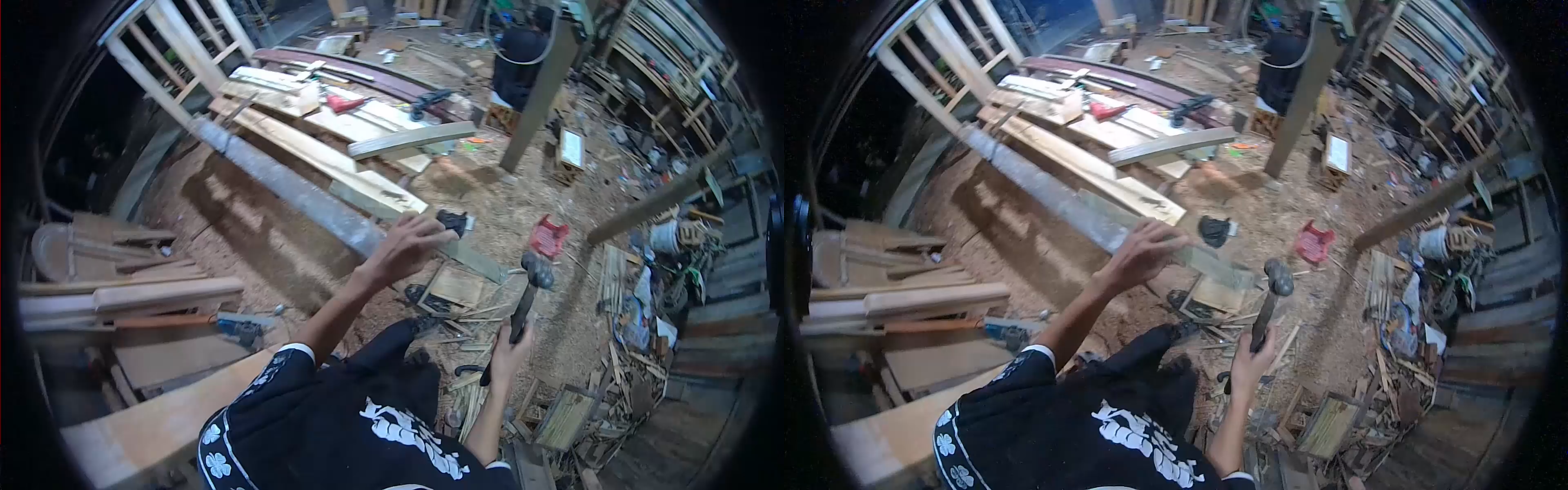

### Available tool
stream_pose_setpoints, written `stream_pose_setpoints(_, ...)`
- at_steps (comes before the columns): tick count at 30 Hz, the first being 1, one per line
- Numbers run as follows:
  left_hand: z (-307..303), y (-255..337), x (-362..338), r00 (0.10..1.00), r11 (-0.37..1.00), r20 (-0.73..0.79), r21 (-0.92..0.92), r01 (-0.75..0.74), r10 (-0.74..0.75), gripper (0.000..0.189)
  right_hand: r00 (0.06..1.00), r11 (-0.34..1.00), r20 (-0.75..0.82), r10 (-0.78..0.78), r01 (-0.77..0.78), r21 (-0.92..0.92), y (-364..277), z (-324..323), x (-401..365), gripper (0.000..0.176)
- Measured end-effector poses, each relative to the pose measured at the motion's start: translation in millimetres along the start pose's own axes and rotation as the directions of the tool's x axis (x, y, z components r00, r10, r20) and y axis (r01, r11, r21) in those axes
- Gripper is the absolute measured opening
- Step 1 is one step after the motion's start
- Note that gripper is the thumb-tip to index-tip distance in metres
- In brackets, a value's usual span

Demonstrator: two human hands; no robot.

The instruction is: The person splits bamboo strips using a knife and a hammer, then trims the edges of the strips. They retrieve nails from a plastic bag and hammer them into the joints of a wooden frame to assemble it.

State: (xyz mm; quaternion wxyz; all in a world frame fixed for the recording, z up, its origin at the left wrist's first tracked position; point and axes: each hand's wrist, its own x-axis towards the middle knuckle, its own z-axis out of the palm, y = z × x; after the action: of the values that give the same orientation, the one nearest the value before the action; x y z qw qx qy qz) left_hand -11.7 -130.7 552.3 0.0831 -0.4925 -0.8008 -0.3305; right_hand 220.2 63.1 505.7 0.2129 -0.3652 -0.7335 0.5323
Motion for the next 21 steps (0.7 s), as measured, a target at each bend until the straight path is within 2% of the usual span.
stream_pose_setpoints(2, -28.9, -20.0, -19.1, 1.0, 0.993, -0.003, 0.113, 0.026, -0.026, 0.044, 0.987, 0.991, 0.11, -0.117, 0.124, -0.051, -47.8, 16.6, -2.7, 0.021)
stream_pose_setpoints(3, -39.0, -29.7, -29.4, 0.999, 0.986, -0.013, 0.161, 0.033, -0.031, 0.044, 0.987, 0.992, 0.117, -0.11, 0.117, -0.052, -53.2, 26.4, -3.2, 0.021)
stream_pose_setpoints(5, -68.1, -44.9, -46.5, 0.999, 0.974, -0.019, 0.22, 0.052, -0.049, 0.044, 0.95, 0.997, 0.304, 0.076, -0.074, -0.016, -49.4, 48.4, -3.1, 0.024)
stream_pose_setpoints(6, -79.5, -54.3, -54.1, 0.998, 0.969, -0.016, 0.236, 0.069, -0.067, 0.043, 0.957, 1.0, 0.288, -0.02, 0.026, -0.016, -48.7, 60.8, -8.4, 0.025)
stream_pose_setpoints(9, -112.0, -94.3, -78.6, 0.995, 0.949, -0.046, 0.3, 0.095, -0.085, 0.042, 0.932, 0.988, 0.328, -0.153, 0.149, 0.037, -40.2, 97.7, -15.3, 0.033)
stream_pose_setpoints(11, -127.6, -130.2, -97.2, 0.994, 0.928, -0.033, 0.358, 0.106, -0.101, 0.041, 0.933, 0.987, 0.331, -0.144, 0.161, -0.023, -70.5, 114.6, -24.3, 0.032)
stream_pose_setpoints(13, -148.2, -155.3, -111.0, 0.986, 0.938, -0.027, 0.305, 0.164, -0.164, 0.041, 0.924, 0.986, 0.345, -0.163, 0.163, 0.028, -80.8, 141.8, -24.1, 0.031)
stream_pose_setpoints(14, -156.0, -171.0, -115.2, 0.987, 0.94, -0.031, 0.303, 0.16, -0.158, 0.041, 0.923, 0.969, 0.309, -0.23, 0.245, -0.012, -82.7, 158.4, -24.1, 0.031)
stream_pose_setpoints(17, -174.2, -234.4, -131.1, 0.988, 0.925, -0.002, 0.351, 0.142, -0.151, 0.041, 0.917, 0.949, 0.303, -0.259, 0.301, -0.098, -94.4, 215.0, -27.1, 0.032)
stream_pose_setpoints(18, -176.7, -259.4, -133.7, 0.988, 0.932, 0.011, 0.332, 0.143, -0.156, 0.041, 0.882, 0.894, 0.25, -0.399, 0.435, -0.105, -98.4, 237.8, -29.9, 0.031)
stream_pose_setpoints(19, -181.1, -275.4, -138.5, 0.986, 0.942, 0.035, 0.304, 0.145, -0.163, 0.042, 0.892, 0.9, 0.241, -0.382, 0.418, -0.122, -100.8, 255.5, -43.6, 0.031)
stream_pose_setpoints(21, -194.4, -324.3, -125.6, 0.992, 0.949, 0.041, 0.299, 0.099, -0.116, 0.036, 0.969, 0.999, 0.245, -0.035, 0.043, -0.028, -112.2, 308.5, -48.9, 0.032)
